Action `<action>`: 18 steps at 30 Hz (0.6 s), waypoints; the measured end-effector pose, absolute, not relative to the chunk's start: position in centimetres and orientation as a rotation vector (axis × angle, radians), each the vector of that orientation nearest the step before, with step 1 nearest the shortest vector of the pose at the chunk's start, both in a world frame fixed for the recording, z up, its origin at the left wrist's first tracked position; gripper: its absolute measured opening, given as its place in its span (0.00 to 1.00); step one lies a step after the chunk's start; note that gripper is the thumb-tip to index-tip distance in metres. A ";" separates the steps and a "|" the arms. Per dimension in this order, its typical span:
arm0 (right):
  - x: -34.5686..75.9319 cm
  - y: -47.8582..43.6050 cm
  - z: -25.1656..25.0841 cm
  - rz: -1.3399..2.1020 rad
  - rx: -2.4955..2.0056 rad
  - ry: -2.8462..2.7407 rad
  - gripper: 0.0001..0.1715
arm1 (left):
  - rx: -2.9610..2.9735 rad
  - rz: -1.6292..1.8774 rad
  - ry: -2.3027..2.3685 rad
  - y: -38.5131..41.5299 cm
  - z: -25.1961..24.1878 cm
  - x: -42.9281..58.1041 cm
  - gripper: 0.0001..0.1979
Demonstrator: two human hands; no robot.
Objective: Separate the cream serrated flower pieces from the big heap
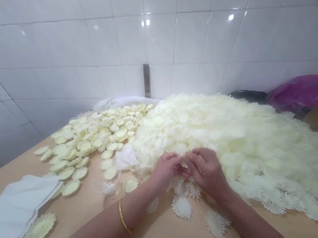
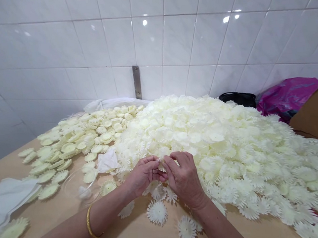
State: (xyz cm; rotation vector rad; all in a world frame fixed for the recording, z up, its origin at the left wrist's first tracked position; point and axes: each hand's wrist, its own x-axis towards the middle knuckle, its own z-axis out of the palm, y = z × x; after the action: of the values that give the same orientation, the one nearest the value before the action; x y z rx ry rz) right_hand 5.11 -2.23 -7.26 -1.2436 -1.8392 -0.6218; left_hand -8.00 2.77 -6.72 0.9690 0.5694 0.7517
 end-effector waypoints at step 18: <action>6.1 -2.3 -6.3 0.056 -1.451 -1.001 0.12 | 1.034 0.787 0.498 1.7 -6.2 -8.0 0.13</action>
State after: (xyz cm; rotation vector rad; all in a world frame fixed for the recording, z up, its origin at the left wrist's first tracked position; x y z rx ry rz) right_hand 6.07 -2.25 -6.28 -1.4505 -1.0013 0.0560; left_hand -7.96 1.73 -6.25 1.0343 0.4984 0.7872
